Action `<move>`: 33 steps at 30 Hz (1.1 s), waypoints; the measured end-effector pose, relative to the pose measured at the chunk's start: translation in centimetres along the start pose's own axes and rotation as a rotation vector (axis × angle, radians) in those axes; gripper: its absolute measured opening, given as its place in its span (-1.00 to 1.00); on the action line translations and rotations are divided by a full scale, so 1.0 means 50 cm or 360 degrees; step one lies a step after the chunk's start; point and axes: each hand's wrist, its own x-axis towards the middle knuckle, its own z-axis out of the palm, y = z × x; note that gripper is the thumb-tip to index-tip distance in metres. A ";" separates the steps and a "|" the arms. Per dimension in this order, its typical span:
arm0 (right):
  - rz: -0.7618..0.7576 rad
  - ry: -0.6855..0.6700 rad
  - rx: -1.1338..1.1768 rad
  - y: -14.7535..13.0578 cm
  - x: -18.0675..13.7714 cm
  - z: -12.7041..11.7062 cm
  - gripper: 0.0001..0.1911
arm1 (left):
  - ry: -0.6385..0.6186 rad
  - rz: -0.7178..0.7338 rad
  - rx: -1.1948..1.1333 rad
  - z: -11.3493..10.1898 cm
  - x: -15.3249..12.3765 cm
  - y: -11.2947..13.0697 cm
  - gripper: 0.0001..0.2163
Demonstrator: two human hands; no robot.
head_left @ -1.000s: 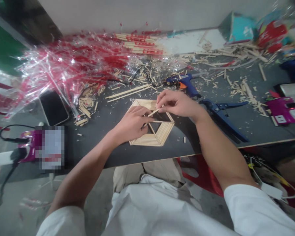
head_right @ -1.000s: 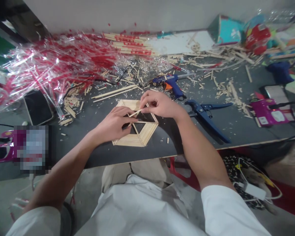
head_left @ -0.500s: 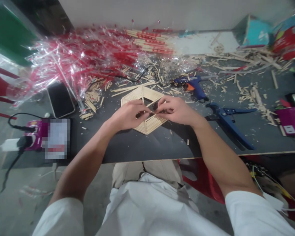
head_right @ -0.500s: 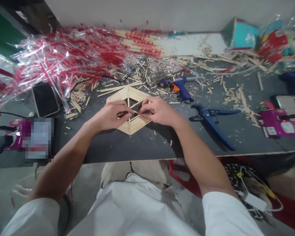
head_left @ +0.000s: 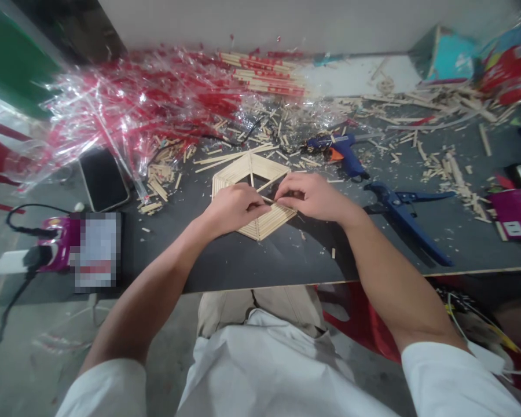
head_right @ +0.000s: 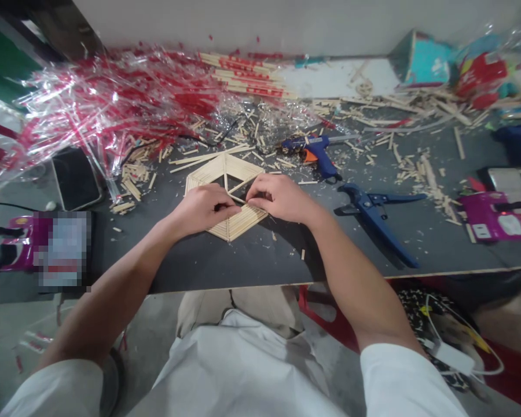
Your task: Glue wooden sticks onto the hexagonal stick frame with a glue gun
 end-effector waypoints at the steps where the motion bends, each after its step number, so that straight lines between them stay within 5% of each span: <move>1: 0.0002 0.0007 0.0005 0.000 0.000 0.000 -0.84 | -0.0001 -0.0004 -0.0004 0.001 0.001 -0.002 -0.73; 33: 0.0105 -0.0037 -0.0002 -0.019 0.001 -0.008 -0.82 | -0.0101 -0.0157 0.0008 -0.011 0.009 0.021 -0.71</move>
